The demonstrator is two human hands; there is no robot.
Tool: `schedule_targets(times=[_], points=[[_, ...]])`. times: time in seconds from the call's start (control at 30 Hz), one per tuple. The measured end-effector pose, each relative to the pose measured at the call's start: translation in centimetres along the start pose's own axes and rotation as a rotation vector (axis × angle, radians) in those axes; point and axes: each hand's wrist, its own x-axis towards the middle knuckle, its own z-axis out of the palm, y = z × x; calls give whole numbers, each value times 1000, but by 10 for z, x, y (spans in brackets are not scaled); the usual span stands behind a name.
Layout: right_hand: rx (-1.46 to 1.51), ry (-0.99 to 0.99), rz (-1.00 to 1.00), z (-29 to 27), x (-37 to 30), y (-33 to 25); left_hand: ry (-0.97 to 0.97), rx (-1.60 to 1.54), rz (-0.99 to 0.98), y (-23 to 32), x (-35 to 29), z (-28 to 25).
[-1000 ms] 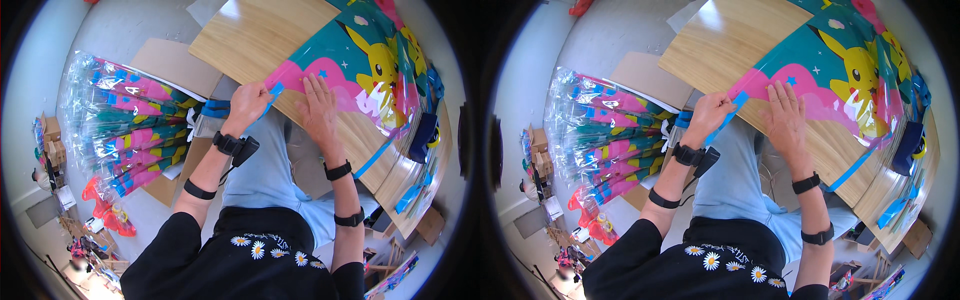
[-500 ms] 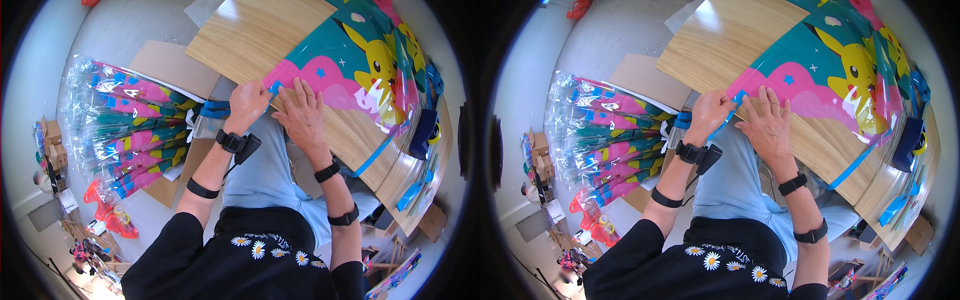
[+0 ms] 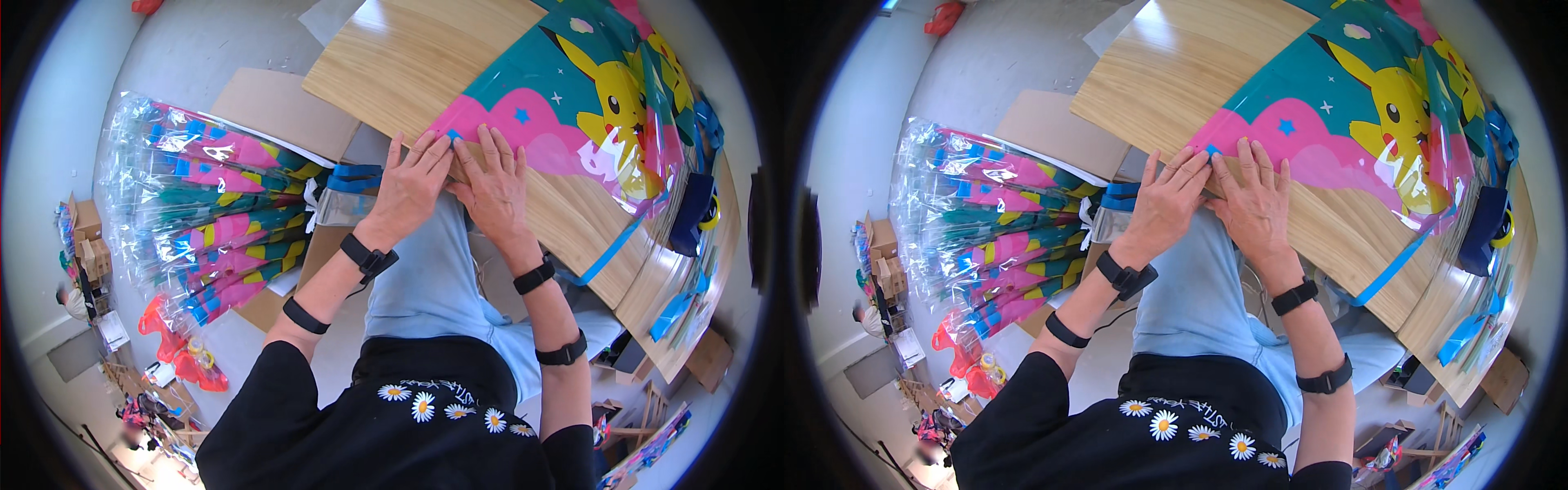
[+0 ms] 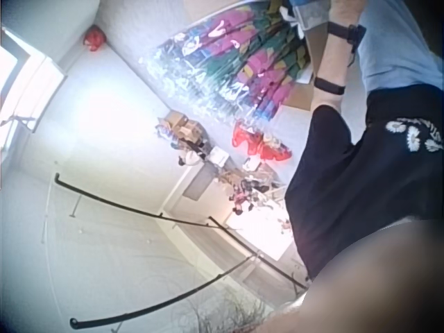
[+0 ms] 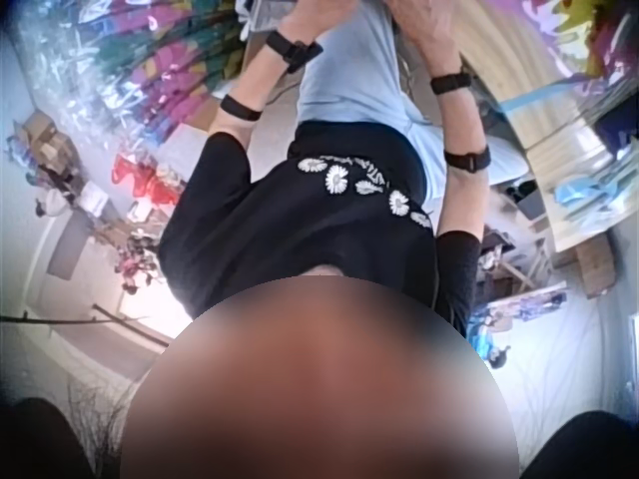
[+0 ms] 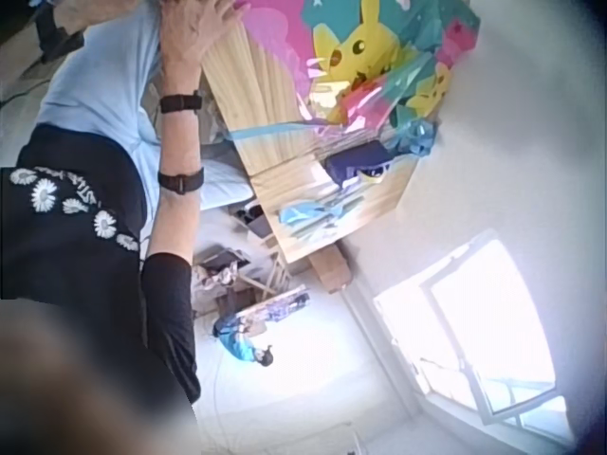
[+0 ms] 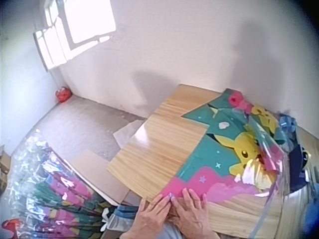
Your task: Assembling a character-themed kite by attaching plastic film and tape to a frame.
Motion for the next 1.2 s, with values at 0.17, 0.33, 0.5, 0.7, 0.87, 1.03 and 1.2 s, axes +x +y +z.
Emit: schedule_targets(times=[0.17, 0.33, 0.5, 0.7, 0.87, 1.03, 1.2], points=[[24, -5, 16, 0, -1, 1, 2, 32, -3, 3, 0, -1], [43, 8, 17, 2, -2, 3, 5, 19, -14, 3, 0, -1], [43, -18, 34, 1, -1, 1, -2, 42, -18, 4, -1, 0], [32, -8, 27, 2, -2, 0, -8, 51, -37, 6, -1, 0], [-9, -15, 7, 1, -2, -1, -12, 36, -54, 8, 0, -1], [-3, -8, 21, 3, -1, -4, 8, 26, -35, 5, -2, 0], [17, 14, 20, 4, -1, -5, 28, 63, -2, 4, -3, -1]])
